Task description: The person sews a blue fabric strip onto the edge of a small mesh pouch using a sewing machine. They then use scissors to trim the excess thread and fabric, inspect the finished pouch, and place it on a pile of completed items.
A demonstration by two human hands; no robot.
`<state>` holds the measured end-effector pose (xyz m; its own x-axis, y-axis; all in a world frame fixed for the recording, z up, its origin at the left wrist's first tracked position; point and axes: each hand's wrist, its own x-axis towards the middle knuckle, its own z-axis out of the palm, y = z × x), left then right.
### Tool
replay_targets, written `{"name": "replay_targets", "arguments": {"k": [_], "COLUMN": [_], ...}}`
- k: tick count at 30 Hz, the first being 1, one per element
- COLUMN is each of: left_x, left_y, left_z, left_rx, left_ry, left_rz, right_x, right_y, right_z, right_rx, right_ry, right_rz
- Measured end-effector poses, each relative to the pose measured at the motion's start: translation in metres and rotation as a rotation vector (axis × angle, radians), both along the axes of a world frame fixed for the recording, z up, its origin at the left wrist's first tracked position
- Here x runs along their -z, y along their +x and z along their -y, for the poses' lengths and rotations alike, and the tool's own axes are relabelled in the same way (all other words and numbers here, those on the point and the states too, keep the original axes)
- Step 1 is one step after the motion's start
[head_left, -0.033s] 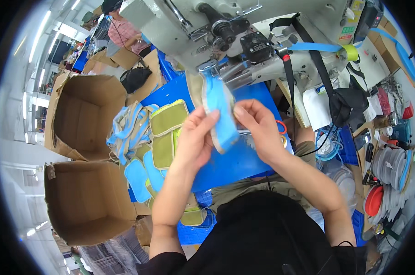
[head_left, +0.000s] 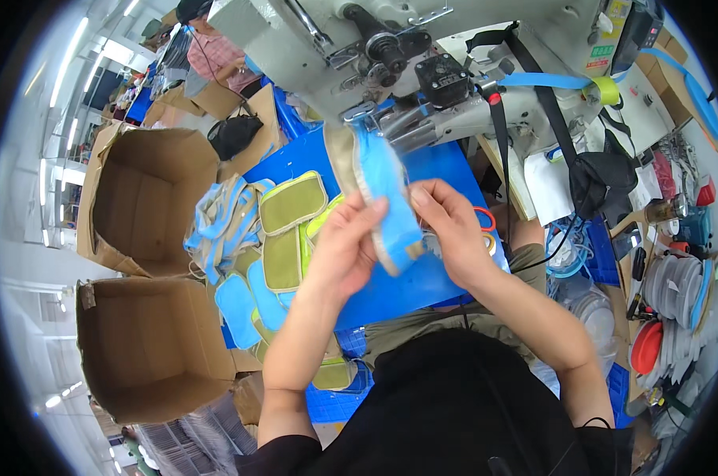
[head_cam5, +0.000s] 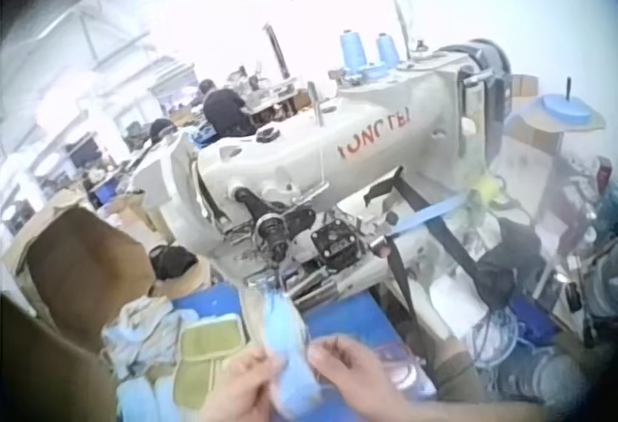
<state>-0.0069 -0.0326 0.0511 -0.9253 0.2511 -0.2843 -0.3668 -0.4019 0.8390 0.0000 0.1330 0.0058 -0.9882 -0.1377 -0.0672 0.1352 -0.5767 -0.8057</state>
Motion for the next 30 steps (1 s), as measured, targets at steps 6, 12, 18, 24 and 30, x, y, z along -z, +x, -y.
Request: {"name": "replay_targets", "arguments": {"k": [6, 12, 18, 24, 30], "left_x": [0.008, 0.013, 0.035, 0.026, 0.017], "left_y": [-0.01, -0.107, -0.115, 0.018, 0.021], "left_z": [0.014, 0.014, 0.032, -0.008, -0.002], "left_rx": [0.062, -0.166, -0.195, -0.088, 0.031], "left_ry": [-0.308, -0.505, 0.108, -0.054, 0.174], "left_rz": [-0.213, -0.358, -0.024, -0.021, 0.063], "right_x": [-0.002, 0.004, -0.009, -0.018, -0.022], "right_y": [0.024, 0.024, 0.024, 0.009, -0.039], "right_z": [-0.016, -0.023, -0.021, -0.026, -0.028], "right_rx": [-0.134, -0.137, -0.024, 0.034, 0.255], "right_ry": [0.117, 0.338, 0.498, 0.79, 0.831], "right_rz": [-0.058, -0.126, -0.273, -0.557, -0.572]}}
